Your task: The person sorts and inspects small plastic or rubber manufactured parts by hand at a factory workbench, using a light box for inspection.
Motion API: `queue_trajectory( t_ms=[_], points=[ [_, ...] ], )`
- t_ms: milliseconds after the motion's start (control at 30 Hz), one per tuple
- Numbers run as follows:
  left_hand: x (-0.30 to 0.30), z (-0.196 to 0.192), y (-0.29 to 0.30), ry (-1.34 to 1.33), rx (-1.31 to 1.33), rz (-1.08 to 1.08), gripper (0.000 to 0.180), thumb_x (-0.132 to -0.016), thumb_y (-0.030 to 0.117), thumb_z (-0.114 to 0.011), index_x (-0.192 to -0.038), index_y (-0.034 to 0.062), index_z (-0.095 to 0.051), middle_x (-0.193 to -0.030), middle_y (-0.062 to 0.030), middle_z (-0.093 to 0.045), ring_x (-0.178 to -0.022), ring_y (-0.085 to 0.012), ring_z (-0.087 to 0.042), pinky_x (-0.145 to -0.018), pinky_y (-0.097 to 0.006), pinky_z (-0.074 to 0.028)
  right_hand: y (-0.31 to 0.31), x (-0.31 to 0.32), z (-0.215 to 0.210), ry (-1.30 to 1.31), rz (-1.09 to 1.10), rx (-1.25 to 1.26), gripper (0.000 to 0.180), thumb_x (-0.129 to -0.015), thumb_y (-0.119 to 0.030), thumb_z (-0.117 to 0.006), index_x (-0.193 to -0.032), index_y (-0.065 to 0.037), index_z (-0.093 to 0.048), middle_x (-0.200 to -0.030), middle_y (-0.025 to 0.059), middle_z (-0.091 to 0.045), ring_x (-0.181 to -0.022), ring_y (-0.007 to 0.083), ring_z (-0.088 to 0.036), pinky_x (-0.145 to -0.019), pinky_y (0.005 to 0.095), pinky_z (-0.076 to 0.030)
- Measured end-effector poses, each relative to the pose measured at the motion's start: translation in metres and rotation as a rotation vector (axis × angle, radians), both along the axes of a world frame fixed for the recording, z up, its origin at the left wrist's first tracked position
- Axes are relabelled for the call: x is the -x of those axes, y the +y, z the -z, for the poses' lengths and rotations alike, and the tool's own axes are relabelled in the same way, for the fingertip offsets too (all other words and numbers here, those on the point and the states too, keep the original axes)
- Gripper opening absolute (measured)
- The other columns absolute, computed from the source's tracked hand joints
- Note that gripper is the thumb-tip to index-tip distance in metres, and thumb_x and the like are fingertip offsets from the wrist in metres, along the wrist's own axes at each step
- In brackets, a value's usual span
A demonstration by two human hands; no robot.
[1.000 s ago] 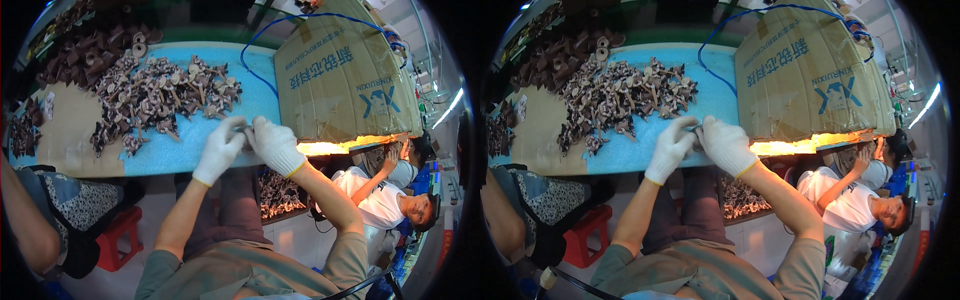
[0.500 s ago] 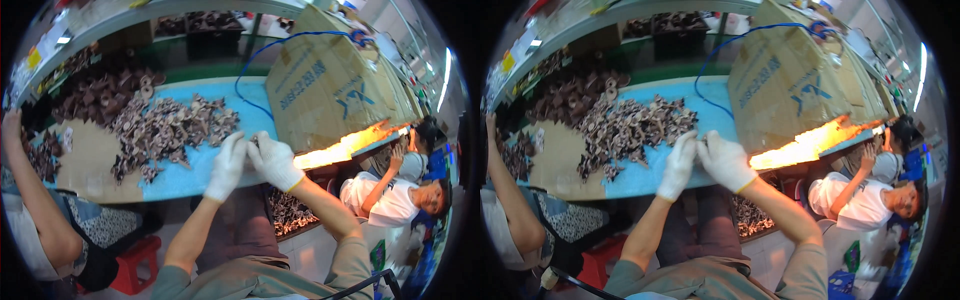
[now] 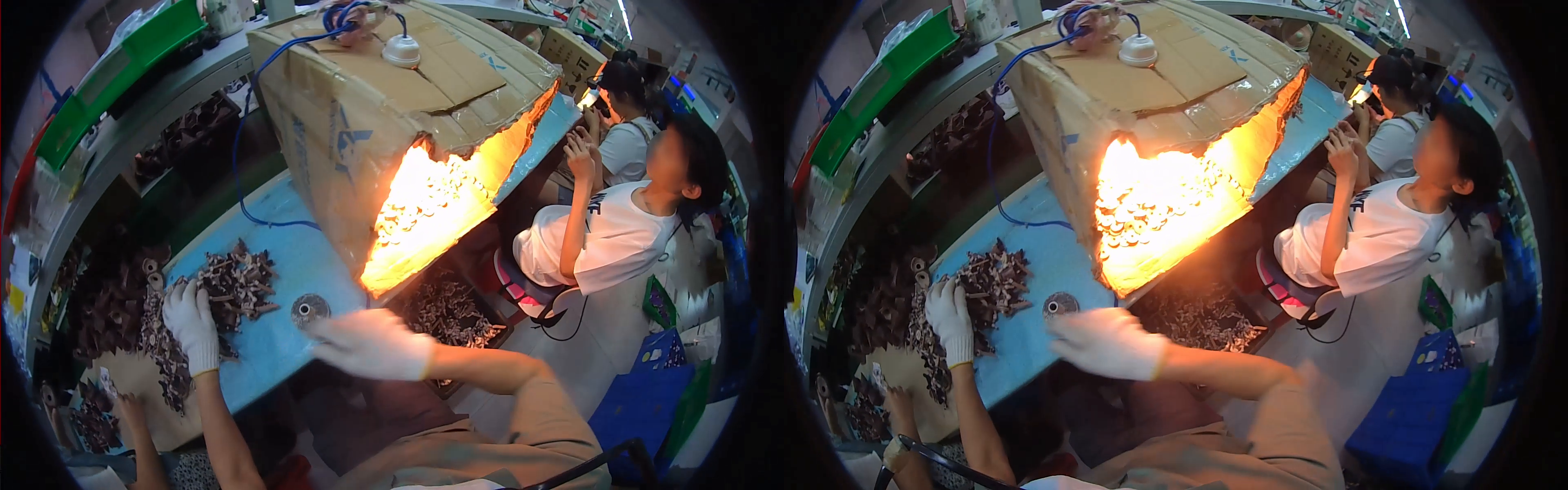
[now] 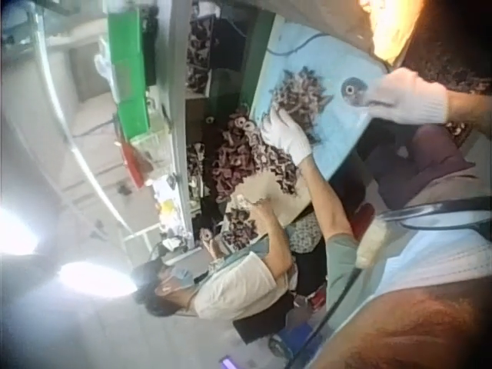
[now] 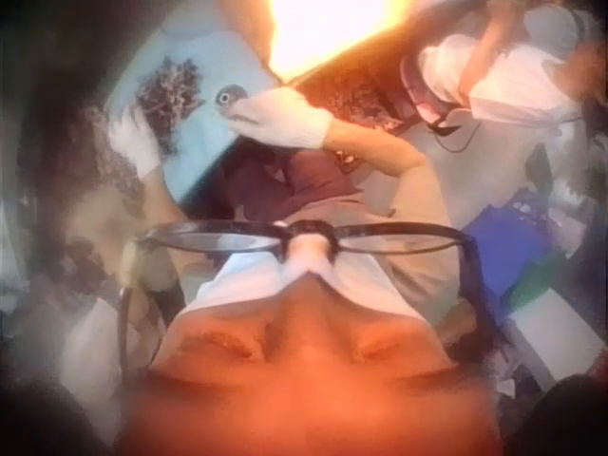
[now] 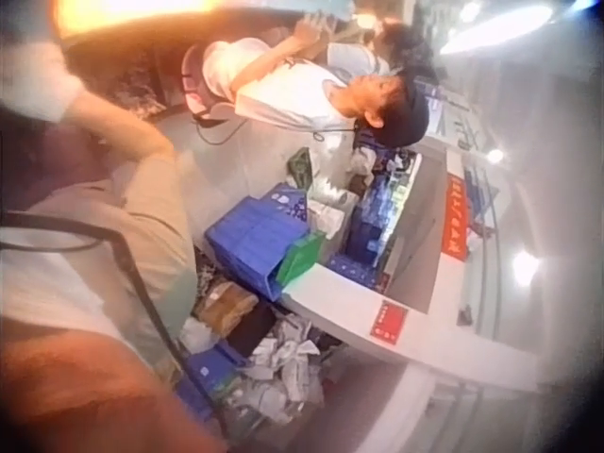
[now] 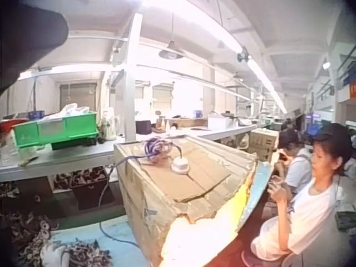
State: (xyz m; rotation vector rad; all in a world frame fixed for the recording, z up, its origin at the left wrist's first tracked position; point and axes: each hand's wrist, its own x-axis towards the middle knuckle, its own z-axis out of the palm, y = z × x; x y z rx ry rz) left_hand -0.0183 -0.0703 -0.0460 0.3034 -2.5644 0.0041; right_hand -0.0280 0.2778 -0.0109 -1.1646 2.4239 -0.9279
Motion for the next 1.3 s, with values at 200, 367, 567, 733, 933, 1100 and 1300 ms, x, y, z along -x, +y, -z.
queue_trajectory(
  t_ms=[200, 367, 567, 733, 933, 1100, 1300],
  points=[
    [-0.024, -0.008, 0.098, 0.129, -0.485, 0.185, 0.027, -0.102, 0.012, -0.061, -0.125, -0.0005, -0.068, -0.122, -0.0193, -0.069, -0.117, -0.0335, -0.065, -0.105, -0.042, -0.048, 0.133, 0.169, 0.064, 0.359, 0.673, 0.048, 0.028, -0.100, -0.032, -0.059, -0.103, -0.010, -0.074, -0.091, 0.0132, -0.076, -0.073, 0.0350, -0.070, -0.068, 0.0481, -0.057],
    [-0.033, 0.028, 0.157, -0.234, -0.725, 0.211, 0.048, -0.095, 0.017, -0.071, -0.138, 0.0006, -0.060, -0.138, -0.0208, -0.060, -0.116, -0.0339, -0.066, -0.101, -0.040, -0.051, 0.134, 0.291, 0.108, 0.334, 0.269, -0.565, 0.038, -0.104, -0.036, -0.048, -0.129, -0.013, -0.067, -0.132, 0.0150, -0.068, -0.124, 0.0346, -0.064, -0.103, 0.0460, -0.052],
    [-0.025, 0.052, 0.158, -0.167, -0.582, 0.312, 0.039, -0.093, 0.011, -0.070, -0.131, 0.0020, -0.064, -0.124, -0.0207, -0.067, -0.109, -0.0389, -0.067, -0.095, -0.042, -0.053, 0.123, 0.305, 0.131, 0.363, 0.396, -0.492, 0.044, -0.100, -0.045, -0.045, -0.119, -0.013, -0.069, -0.126, 0.0137, -0.067, -0.117, 0.0331, -0.062, -0.100, 0.0493, -0.046],
    [-0.008, 0.074, 0.163, -0.003, -0.568, 0.341, 0.037, -0.090, 0.005, -0.071, -0.127, 0.0015, -0.066, -0.117, -0.0213, -0.068, -0.104, -0.0388, -0.068, -0.091, -0.042, -0.055, 0.141, 0.322, 0.148, 0.639, 0.284, -0.603, 0.032, -0.094, -0.027, -0.054, -0.081, -0.013, -0.080, -0.086, 0.0092, -0.078, -0.076, 0.0302, -0.073, -0.070, 0.0486, -0.054],
    [-0.026, 0.073, 0.161, 0.069, -0.726, 0.295, 0.037, -0.092, 0.002, -0.069, -0.129, -0.0023, -0.064, -0.116, -0.0201, -0.068, -0.099, -0.0328, -0.069, -0.090, -0.039, -0.055, 0.131, 0.324, 0.123, 0.108, 0.405, -0.883, 0.080, -0.095, -0.076, -0.039, -0.136, -0.013, -0.068, -0.144, 0.0188, -0.061, -0.135, 0.0385, -0.056, -0.115, 0.0554, -0.040],
    [-0.047, 0.073, 0.156, 0.096, -0.742, 0.307, 0.035, -0.094, 0.001, -0.066, -0.129, -0.0037, -0.064, -0.115, -0.0190, -0.068, -0.097, -0.0292, -0.069, -0.088, -0.036, -0.055, 0.157, 0.314, 0.127, 0.172, 0.453, -0.826, 0.074, -0.097, -0.070, -0.044, -0.124, -0.008, -0.073, -0.134, 0.0197, -0.068, -0.129, 0.0391, -0.061, -0.110, 0.0549, -0.044],
    [-0.070, 0.048, 0.163, 0.101, -0.997, 0.160, 0.031, -0.101, 0.003, -0.060, -0.131, -0.0036, -0.063, -0.118, -0.0164, -0.068, -0.100, -0.0232, -0.069, -0.088, -0.033, -0.055, 0.115, 0.211, 0.049, 0.772, 0.547, -0.208, 0.030, -0.095, -0.032, -0.063, -0.090, -0.005, -0.073, -0.075, 0.0149, -0.068, -0.072, 0.0349, -0.068, -0.064, 0.0453, -0.055]
  ],
)
